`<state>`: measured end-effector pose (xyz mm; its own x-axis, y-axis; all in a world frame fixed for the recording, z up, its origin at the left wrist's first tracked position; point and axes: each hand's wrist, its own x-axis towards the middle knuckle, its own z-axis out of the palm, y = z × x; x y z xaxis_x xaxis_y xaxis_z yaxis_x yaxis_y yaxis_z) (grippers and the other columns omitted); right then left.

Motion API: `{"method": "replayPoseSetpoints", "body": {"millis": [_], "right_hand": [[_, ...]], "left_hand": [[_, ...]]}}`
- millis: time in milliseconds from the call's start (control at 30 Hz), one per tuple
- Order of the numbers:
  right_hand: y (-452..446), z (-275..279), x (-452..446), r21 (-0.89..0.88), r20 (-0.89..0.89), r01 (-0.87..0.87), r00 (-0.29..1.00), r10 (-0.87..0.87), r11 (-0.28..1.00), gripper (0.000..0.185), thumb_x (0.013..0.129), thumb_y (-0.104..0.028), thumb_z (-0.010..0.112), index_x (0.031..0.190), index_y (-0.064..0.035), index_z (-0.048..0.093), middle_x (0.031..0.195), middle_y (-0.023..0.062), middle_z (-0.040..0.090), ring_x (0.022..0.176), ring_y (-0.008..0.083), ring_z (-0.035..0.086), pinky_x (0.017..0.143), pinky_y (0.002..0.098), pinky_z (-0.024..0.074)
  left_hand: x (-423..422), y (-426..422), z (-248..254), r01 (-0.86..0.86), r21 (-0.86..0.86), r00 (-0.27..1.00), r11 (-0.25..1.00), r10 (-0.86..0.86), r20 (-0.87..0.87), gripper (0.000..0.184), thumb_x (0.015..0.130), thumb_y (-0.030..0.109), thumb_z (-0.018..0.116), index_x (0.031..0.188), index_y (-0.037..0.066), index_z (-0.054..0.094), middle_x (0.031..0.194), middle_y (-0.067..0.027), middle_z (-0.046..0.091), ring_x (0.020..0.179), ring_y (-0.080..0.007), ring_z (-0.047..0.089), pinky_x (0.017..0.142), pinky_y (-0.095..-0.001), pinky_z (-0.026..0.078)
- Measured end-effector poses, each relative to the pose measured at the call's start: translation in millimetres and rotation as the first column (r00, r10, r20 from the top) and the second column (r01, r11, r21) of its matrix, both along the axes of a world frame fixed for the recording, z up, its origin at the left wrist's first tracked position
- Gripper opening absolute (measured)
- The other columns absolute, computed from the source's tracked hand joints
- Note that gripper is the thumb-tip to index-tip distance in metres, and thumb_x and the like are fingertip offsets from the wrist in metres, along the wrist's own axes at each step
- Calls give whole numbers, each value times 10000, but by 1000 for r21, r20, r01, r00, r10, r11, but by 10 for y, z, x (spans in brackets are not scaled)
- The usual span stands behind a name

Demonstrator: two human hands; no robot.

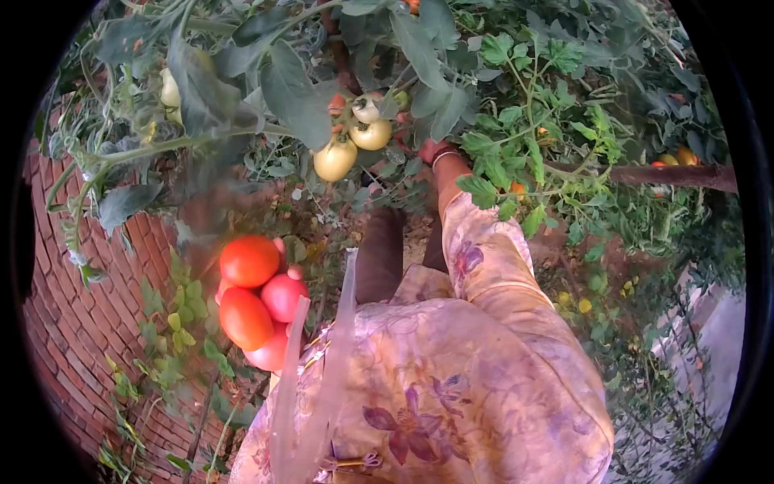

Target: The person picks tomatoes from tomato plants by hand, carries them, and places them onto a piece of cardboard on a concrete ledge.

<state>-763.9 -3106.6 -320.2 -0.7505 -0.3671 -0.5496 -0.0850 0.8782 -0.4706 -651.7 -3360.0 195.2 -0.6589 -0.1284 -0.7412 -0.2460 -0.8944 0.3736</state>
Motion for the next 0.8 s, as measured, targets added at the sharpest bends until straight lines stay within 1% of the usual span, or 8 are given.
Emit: {"method": "replayPoseSetpoints", "body": {"millis": [300,500,533,567,600,700,733,800], "right_hand": [[-7,323,-61,-126,-27,136,990,-140,983,472,864,-374,541,1226,-83,624,1287,189,590,1182,368,564,998,440,447],[-33,349,-51,-229,147,484,875,-461,845,480,851,-339,575,1254,-79,596,1284,192,592,1172,367,570,995,442,447],[-4,377,-52,-189,136,393,918,-372,900,482,849,-333,580,1258,-78,592,1283,193,592,1170,367,571,995,442,447],[59,423,-30,-42,7,-23,1000,23,999,489,860,-331,566,1273,-70,574,1295,197,583,1177,378,560,996,447,442],[66,432,-12,-39,11,-22,1000,22,999,489,860,-331,566,1273,-70,574,1295,197,583,1177,378,560,996,447,442],[93,-253,159,-296,-59,168,979,-194,940,469,882,-332,530,1267,-66,555,1298,202,573,1149,406,556,986,456,439],[79,-148,140,-318,-16,221,971,-238,922,463,884,-337,528,1256,-63,558,1283,201,579,1133,398,563,978,450,439],[-1,148,164,-373,164,416,910,-382,830,453,887,-348,523,1233,-57,564,1254,199,591,1102,383,576,963,439,440]], "left_hand": [[32,-105,-87,73,160,993,984,-57,-103,888,856,674,494,1447,37,310,1228,-292,533,733,-372,621,447,-386,501],[32,-188,-117,115,236,985,965,-80,-154,871,860,647,509,1456,48,300,1246,-287,520,752,-387,621,471,-404,504],[22,-194,-115,124,245,983,962,-86,-160,868,861,642,512,1458,50,298,1249,-286,517,755,-390,621,475,-407,505],[20,-193,-129,130,257,982,958,-88,-166,865,862,638,514,1460,52,296,1252,-286,515,758,-392,621,479,-410,505],[13,-193,-134,134,261,981,956,-92,-169,863,862,633,517,1461,53,295,1255,-285,513,761,-395,621,483,-413,506],[5,-210,-149,141,281,979,949,-92,-179,855,864,620,524,1466,59,289,1265,-282,506,771,-402,621,495,-421,507],[8,-223,-158,128,281,982,951,-82,-172,853,865,615,527,1467,61,288,1268,-282,504,774,-405,621,499,-424,508],[-2,-298,-179,118,328,983,937,-64,-172,864,844,506,643,1508,122,246,1375,-233,442,794,-445,599,628,-492,520]]}}
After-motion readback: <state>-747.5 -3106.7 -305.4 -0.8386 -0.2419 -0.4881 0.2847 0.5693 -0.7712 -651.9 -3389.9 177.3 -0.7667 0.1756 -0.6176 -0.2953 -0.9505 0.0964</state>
